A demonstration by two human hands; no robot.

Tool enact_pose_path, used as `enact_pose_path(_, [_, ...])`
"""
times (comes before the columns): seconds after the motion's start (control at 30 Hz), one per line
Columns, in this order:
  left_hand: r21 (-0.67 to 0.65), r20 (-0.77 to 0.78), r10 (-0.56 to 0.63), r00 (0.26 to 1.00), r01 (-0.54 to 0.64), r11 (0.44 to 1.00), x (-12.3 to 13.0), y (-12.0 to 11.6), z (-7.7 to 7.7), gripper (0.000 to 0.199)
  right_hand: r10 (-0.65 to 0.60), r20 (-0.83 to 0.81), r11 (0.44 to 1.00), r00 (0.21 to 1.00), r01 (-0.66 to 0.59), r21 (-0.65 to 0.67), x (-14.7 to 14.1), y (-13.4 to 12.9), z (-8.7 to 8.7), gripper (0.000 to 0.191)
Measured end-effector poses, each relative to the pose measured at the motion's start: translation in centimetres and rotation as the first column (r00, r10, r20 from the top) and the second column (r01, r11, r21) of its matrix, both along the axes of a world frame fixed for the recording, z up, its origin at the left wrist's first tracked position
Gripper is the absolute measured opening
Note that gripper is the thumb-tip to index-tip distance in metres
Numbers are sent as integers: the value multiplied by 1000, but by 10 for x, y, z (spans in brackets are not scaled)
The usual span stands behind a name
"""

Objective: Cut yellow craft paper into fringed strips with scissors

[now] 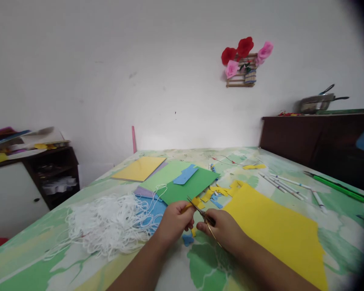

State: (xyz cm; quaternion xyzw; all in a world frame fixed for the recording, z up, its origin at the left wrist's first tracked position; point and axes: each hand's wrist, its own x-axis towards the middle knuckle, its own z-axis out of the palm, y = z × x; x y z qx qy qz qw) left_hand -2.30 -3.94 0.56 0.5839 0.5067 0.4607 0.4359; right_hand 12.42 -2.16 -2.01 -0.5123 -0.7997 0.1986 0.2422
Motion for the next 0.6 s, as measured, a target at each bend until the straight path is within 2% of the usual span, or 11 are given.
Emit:
enact_pose_path(0.27, [-34, -51, 6, 999, -7, 999, -1, -2, 5, 25, 16, -19, 999, 1000, -17, -30, 1, -1, 1, 32])
enact_pose_path(0.6, [8, 39, 24, 999, -25, 1000, -2, -5, 5, 24, 66, -43, 998, 997, -66, -13, 2, -4, 1, 31])
